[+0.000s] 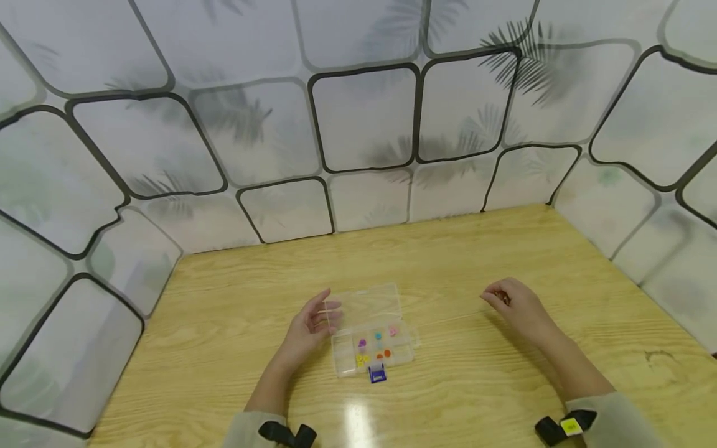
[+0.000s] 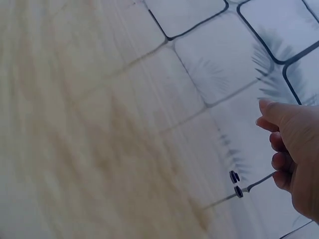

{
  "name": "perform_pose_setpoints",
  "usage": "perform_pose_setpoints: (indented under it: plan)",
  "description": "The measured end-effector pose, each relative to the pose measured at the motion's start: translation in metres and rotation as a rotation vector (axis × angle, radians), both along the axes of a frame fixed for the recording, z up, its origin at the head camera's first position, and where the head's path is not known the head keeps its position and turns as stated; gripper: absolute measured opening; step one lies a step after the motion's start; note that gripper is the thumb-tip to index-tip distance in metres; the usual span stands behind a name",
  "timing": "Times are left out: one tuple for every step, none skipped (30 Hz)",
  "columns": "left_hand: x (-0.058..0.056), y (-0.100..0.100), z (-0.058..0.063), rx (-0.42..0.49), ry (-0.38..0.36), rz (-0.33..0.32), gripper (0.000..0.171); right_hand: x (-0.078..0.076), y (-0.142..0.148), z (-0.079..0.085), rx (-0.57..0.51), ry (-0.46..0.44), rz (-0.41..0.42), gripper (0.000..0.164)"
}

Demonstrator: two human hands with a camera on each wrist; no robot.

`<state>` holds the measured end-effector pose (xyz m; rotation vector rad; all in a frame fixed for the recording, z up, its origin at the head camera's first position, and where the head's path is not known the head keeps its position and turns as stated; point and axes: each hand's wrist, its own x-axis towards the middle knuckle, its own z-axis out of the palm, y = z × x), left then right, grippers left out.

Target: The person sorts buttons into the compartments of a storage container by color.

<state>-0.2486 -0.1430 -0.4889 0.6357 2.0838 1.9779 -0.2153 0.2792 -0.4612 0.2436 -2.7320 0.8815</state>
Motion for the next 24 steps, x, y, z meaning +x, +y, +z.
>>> perform_pose_setpoints:
  plan:
    - [0.000, 0.000, 0.000, 0.002, 0.000, 0.000, 0.073, 0.000, 0.005, 0.000, -0.014, -0.012, -0.007, 0.020]
    - [0.000, 0.000, -0.001, 0.004, 0.000, 0.001, 0.073, 0.000, 0.009, 0.000, -0.030, -0.027, -0.011, 0.021]
    - [0.000, 0.000, -0.001, 0.006, 0.000, 0.000, 0.073, 0.000, 0.013, 0.000, -0.046, -0.043, -0.016, 0.022]
    - [0.000, -0.001, -0.001, 0.009, -0.001, 0.000, 0.074, 0.000, 0.017, 0.000, -0.057, -0.056, -0.020, 0.023]
    - [0.000, -0.001, -0.001, 0.010, -0.002, -0.001, 0.074, 0.000, 0.021, 0.000, -0.068, -0.070, -0.023, 0.023]
    - [0.000, -0.001, -0.001, 0.011, -0.003, -0.003, 0.074, -0.001, 0.025, 0.000, -0.083, -0.087, -0.022, 0.023]
    - [0.000, -0.001, -0.001, 0.011, -0.004, -0.004, 0.074, -0.001, 0.028, 0.000, -0.086, -0.096, -0.022, 0.024]
    - [0.000, -0.001, -0.001, 0.012, -0.005, -0.004, 0.074, -0.001, 0.031, 0.000, -0.087, -0.112, -0.025, 0.024]
    - [0.000, -0.001, -0.001, 0.012, -0.008, -0.004, 0.074, -0.002, 0.035, 0.000, -0.091, -0.127, -0.026, 0.025]
    - [0.000, -0.001, 0.000, 0.011, -0.013, -0.002, 0.074, -0.002, 0.038, -0.001, -0.090, -0.144, -0.027, 0.026]
    - [0.000, -0.001, 0.000, 0.010, -0.018, 0.000, 0.074, -0.002, 0.041, -0.002, -0.094, -0.161, -0.028, 0.027]
    - [0.000, -0.001, 0.000, 0.009, -0.022, 0.003, 0.074, -0.003, 0.045, -0.003, -0.100, -0.176, -0.027, 0.028]
    - [0.001, -0.001, 0.000, 0.008, -0.026, 0.006, 0.074, -0.004, 0.048, -0.005, -0.104, -0.184, -0.024, 0.028]
    - [0.001, -0.001, 0.000, 0.007, -0.030, 0.008, 0.074, -0.005, 0.052, -0.007, -0.116, -0.191, -0.020, 0.027]
    - [0.001, -0.001, 0.001, 0.007, -0.032, 0.008, 0.074, -0.005, 0.055, -0.009, -0.129, -0.197, -0.013, 0.027]
    - [0.001, -0.001, 0.000, 0.009, -0.033, 0.009, 0.074, -0.006, 0.058, -0.011, -0.143, -0.198, -0.004, 0.026]
    - [0.001, -0.001, 0.000, 0.010, -0.034, 0.007, 0.074, -0.006, 0.062, -0.013, -0.164, -0.203, 0.004, 0.025]
    - [0.001, -0.001, 0.000, 0.010, -0.036, 0.007, 0.074, -0.007, 0.064, -0.015, -0.183, -0.206, 0.015, 0.025]
    - [0.000, -0.001, 0.000, 0.011, -0.039, 0.006, 0.074, -0.007, 0.067, -0.016, -0.201, -0.212, 0.022, 0.024]
    - [0.000, -0.001, 0.000, 0.011, -0.041, 0.006, 0.074, -0.007, 0.068, -0.017, -0.224, -0.226, 0.031, 0.025]
    - [0.000, -0.001, -0.001, 0.011, -0.045, 0.006, 0.074, -0.007, 0.070, -0.017, -0.235, -0.238, 0.043, 0.025]
    - [0.000, -0.001, -0.001, 0.010, -0.049, 0.007, 0.074, -0.008, 0.071, -0.018, -0.243, -0.245, 0.053, 0.025]
    - [0.000, 0.000, -0.001, 0.008, -0.051, 0.009, 0.074, -0.008, 0.071, -0.018, -0.245, -0.254, 0.059, 0.026]
    - [0.000, 0.000, 0.000, 0.007, -0.054, 0.011, 0.074, -0.009, 0.071, -0.018, -0.243, -0.261, 0.064, 0.026]
